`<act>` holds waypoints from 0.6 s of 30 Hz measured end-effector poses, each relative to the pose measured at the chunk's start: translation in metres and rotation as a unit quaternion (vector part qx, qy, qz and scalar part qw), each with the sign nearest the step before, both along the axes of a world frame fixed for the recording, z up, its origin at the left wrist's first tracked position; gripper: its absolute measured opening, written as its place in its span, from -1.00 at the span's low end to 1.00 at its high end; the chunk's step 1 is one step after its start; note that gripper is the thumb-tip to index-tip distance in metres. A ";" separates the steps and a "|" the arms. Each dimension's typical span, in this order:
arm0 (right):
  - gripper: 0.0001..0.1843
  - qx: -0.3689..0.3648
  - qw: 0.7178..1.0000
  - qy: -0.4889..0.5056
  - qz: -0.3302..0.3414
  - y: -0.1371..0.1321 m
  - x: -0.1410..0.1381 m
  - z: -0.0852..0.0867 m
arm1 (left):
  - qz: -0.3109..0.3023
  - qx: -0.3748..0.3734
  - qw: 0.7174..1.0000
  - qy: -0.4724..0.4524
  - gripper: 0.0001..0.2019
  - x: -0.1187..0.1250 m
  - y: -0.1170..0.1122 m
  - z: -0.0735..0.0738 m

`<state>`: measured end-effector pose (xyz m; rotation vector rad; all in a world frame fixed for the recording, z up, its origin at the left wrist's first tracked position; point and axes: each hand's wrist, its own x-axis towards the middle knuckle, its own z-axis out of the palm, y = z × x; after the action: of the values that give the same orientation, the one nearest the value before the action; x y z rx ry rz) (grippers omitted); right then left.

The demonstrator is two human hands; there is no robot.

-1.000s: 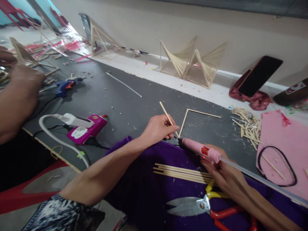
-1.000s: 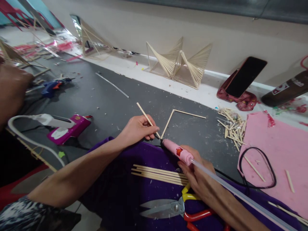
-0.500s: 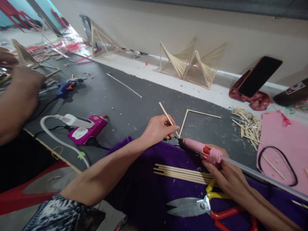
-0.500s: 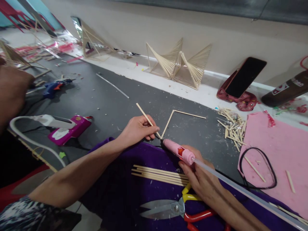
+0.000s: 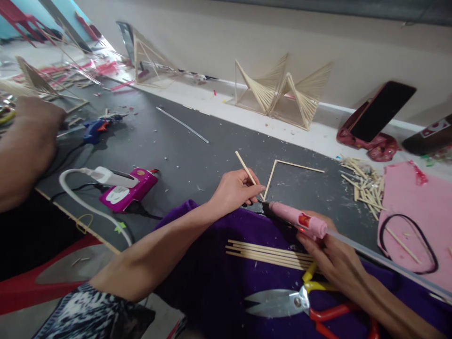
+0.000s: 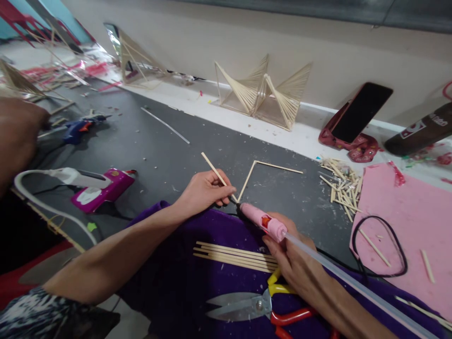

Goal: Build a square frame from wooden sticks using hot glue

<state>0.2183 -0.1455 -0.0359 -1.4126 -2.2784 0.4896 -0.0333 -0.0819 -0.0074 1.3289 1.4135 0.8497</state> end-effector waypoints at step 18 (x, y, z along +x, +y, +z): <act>-0.61 0.005 0.999 -0.017 -0.030 0.004 -0.010 0.014 | 0.006 -0.008 1.000 0.017 -0.87 0.003 -0.001 0.001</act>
<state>0.2087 -0.1413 -0.0214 -1.4916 -2.2541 0.4377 -0.0300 -0.0828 -0.0061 1.3300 1.4529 0.8262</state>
